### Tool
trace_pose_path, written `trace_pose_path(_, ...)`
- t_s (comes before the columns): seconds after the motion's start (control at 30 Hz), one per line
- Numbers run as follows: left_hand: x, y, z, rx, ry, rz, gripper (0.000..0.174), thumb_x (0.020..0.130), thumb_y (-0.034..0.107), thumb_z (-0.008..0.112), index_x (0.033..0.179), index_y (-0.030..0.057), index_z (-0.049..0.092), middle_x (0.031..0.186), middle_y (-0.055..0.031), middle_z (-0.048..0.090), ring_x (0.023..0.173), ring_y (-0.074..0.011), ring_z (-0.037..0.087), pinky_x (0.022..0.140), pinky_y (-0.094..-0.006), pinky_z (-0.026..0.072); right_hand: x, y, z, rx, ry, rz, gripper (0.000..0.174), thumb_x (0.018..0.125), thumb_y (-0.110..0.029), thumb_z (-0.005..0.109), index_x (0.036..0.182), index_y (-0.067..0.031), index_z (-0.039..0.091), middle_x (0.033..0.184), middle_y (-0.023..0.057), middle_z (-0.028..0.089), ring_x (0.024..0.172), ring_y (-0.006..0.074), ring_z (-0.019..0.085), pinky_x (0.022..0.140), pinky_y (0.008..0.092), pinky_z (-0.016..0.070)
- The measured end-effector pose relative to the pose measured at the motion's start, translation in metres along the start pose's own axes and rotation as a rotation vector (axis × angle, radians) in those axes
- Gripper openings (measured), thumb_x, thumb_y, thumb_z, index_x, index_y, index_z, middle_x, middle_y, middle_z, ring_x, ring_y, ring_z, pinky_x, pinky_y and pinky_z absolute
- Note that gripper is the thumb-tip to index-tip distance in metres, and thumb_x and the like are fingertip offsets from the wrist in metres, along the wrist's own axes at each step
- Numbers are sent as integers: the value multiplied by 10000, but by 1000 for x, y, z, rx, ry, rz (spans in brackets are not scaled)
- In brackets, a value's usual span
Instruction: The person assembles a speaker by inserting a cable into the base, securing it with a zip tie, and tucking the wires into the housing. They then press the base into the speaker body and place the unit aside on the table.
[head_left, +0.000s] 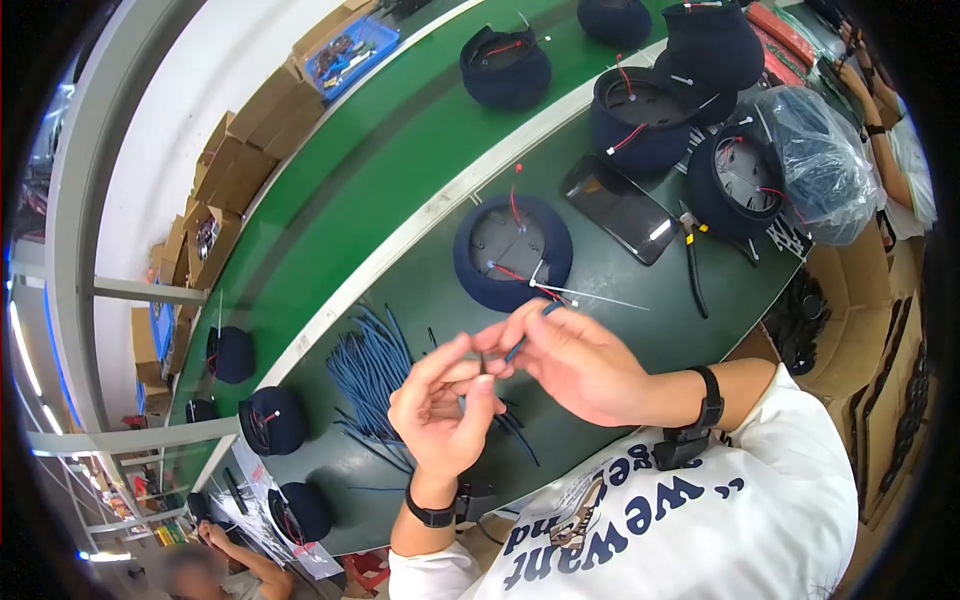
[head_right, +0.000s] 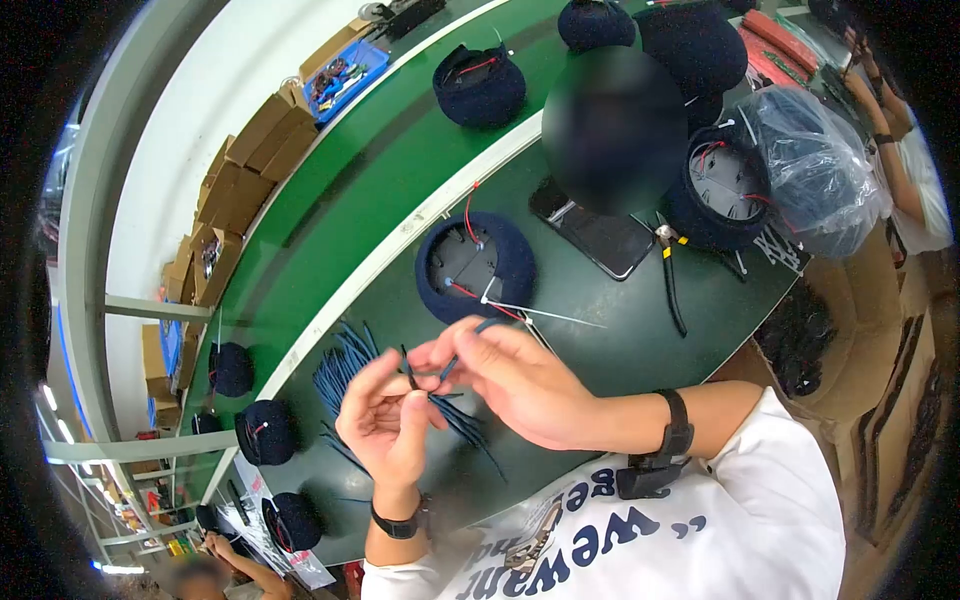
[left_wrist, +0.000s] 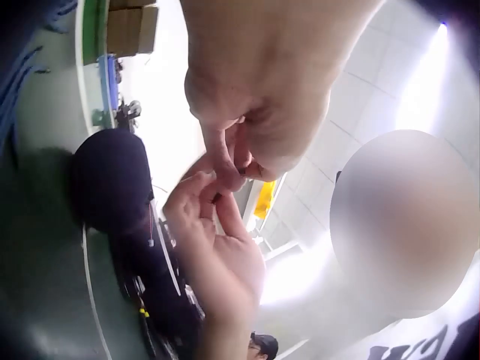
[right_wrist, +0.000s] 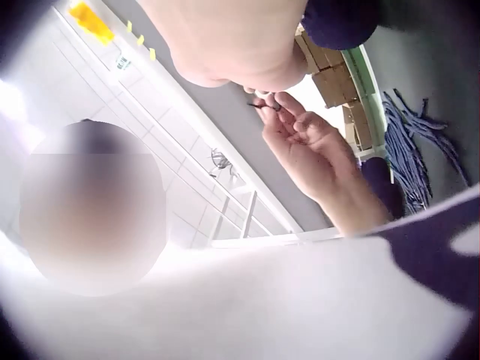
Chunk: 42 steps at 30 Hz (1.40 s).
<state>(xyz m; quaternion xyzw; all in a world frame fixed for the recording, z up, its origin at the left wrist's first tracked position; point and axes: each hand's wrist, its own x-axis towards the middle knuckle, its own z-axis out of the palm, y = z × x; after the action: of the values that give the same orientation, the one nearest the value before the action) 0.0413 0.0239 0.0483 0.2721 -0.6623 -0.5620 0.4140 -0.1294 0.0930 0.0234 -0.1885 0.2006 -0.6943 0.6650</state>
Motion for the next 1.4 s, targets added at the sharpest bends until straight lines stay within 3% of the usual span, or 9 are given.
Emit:
trace_pose_path(0.07, 2, -14, -1, -121, 51, -94, 237, 1004, -44, 649, 1231, -47, 580, 1017, -197, 778, 855, -245, 789, 599, -297, 640, 6, -14, 0, 7, -19, -160, 424, 1185, -350, 396, 1321, 8, 580, 1216, 112, 701, 1116, 235, 666, 1075, 396, 499)
trace_pose_path(0.23, 31, -22, 12, -348, 64, -220, 410, 1043, 8, 633, 1436, -35, 527, 1043, -196, 768, 884, -256, 781, 554, -310, 634, 13, -40, -6, -144, -34, -320, 472, 1193, -379, 354, 1277, 23, 586, 814, -32, 375, 738, 103, 485, 856, 343, 519)
trace_pose_path(0.47, 62, -38, 34, -345, -56, -47, 181, 1024, -31, 660, 1199, -66, 693, 1158, -200, 743, 997, -260, 770, 618, -324, 672, 33, -60, -3, -811, 156, -415, 326, 1139, -142, 507, 1350, 43, 672, 893, 6, 555, 860, 95, 579, 814, 273, 522)
trace_pose_path(0.63, 64, -44, 38, -355, 26, -7, 110, 957, -64, 748, 1066, -52, 756, 1127, -174, 727, 901, -189, 739, 595, -258, 624, 37, -43, -21, -810, 109, -504, 229, 1016, 15, 682, 1230, 46, 756, 1192, 165, 755, 1069, 177, 714, 936, 295, 564)
trace_pose_path(0.73, 60, -52, 32, -350, 26, -25, 107, 927, -82, 775, 1028, -54, 754, 1123, -144, 680, 844, -151, 702, 561, -234, 585, 39, -29, -22, -672, 101, -504, 218, 1023, 23, 672, 1224, 58, 749, 1148, 147, 767, 1030, 177, 720, 942, 301, 575)
trace_pose_path(0.93, 78, -58, 19, -198, 16, 83, 455, 767, 52, 967, 1117, 8, 680, 1175, -66, 516, 950, -127, 637, 695, -241, 569, 34, -41, -23, -556, 62, -291, 208, 1030, 16, 675, 1218, 73, 742, 1153, 134, 747, 992, 152, 719, 859, 287, 594)
trace_pose_path(1.0, 102, -47, -1, 394, -76, 269, 1005, 546, 381, 1068, 1372, 61, 592, 1472, -193, 517, 1319, -332, 589, 1023, -427, 560, 36, -52, -24, -677, 118, -360, 216, 1018, 6, 696, 1220, 56, 752, 1108, 127, 735, 902, 124, 697, 793, 263, 578)
trace_pose_path(1.1, 115, -71, -11, 568, -373, 182, 1244, 518, 391, 1064, 1564, 83, 467, 1675, -184, 409, 1519, -344, 445, 1140, -502, 451, 40, -74, -28, -839, 181, -392, 216, 995, 9, 708, 1200, 30, 772, 1041, 89, 729, 817, 96, 653, 716, 251, 519)
trace_pose_path(1.4, 89, -92, 10, 342, -436, 256, 1273, 379, 304, 1089, 1495, 174, 490, 1619, -282, 400, 1425, -481, 500, 1159, -563, 462, 4, -97, -6, -1470, 129, -177, 105, 894, -20, 746, 988, 1, 707, 878, 143, 733, 704, 243, 706, 620, 360, 538)
